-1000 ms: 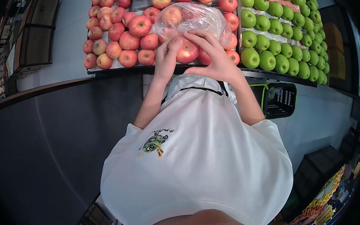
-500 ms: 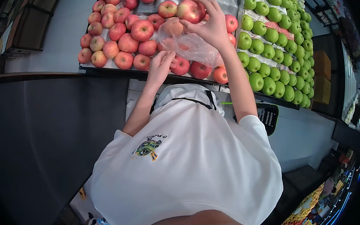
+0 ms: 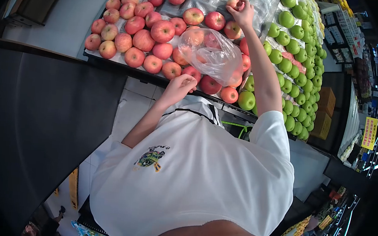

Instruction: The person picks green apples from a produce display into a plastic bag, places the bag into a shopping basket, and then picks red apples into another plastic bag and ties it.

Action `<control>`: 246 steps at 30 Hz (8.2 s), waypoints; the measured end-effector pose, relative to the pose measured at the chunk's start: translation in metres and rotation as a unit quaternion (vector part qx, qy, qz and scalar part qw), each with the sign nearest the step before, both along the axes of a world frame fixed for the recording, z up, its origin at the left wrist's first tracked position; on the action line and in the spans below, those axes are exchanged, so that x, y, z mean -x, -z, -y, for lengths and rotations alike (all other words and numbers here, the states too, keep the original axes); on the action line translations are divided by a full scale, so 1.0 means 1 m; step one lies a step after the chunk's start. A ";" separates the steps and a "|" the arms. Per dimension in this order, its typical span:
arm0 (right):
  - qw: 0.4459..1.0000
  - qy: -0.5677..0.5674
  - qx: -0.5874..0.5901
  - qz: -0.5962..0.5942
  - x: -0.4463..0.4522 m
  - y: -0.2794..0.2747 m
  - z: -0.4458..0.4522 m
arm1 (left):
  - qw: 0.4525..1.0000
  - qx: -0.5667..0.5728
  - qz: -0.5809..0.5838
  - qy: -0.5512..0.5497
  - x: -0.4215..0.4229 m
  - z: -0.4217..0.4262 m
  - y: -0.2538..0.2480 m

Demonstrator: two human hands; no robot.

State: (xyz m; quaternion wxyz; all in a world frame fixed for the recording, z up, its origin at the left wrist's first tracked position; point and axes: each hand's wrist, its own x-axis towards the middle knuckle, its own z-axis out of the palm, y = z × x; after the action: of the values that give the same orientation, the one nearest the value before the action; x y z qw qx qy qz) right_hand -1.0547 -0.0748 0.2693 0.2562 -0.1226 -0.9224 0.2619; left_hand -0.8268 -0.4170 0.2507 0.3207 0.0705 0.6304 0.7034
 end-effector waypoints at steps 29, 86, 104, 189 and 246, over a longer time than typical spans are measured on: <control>0.990 -0.035 0.127 -0.042 -0.155 -0.018 0.053 | 0.995 0.068 0.065 0.037 0.024 -0.002 -0.012; 0.978 -0.057 0.188 0.068 -0.353 -0.019 0.123 | 0.941 0.111 -0.266 0.175 0.036 -0.003 -0.053; 0.909 -0.026 0.383 0.164 -0.426 -0.019 0.072 | 0.922 -0.137 0.127 0.338 -0.004 -0.074 -0.051; 0.995 0.012 -0.066 -0.081 -0.144 -0.056 0.003 | 0.572 0.228 -0.778 -0.125 0.238 -0.139 -0.094; 0.991 -0.007 -0.025 -0.133 -0.029 0.028 -0.010 | 0.776 0.109 -0.605 0.145 0.323 -0.193 -0.088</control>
State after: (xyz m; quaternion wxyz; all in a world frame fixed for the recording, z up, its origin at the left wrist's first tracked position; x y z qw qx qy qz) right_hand -1.0262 -0.0646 0.2411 0.3774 -0.0742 -0.8874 0.2542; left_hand -1.1498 -0.2243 0.3385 -0.0232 0.5364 0.7492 0.3879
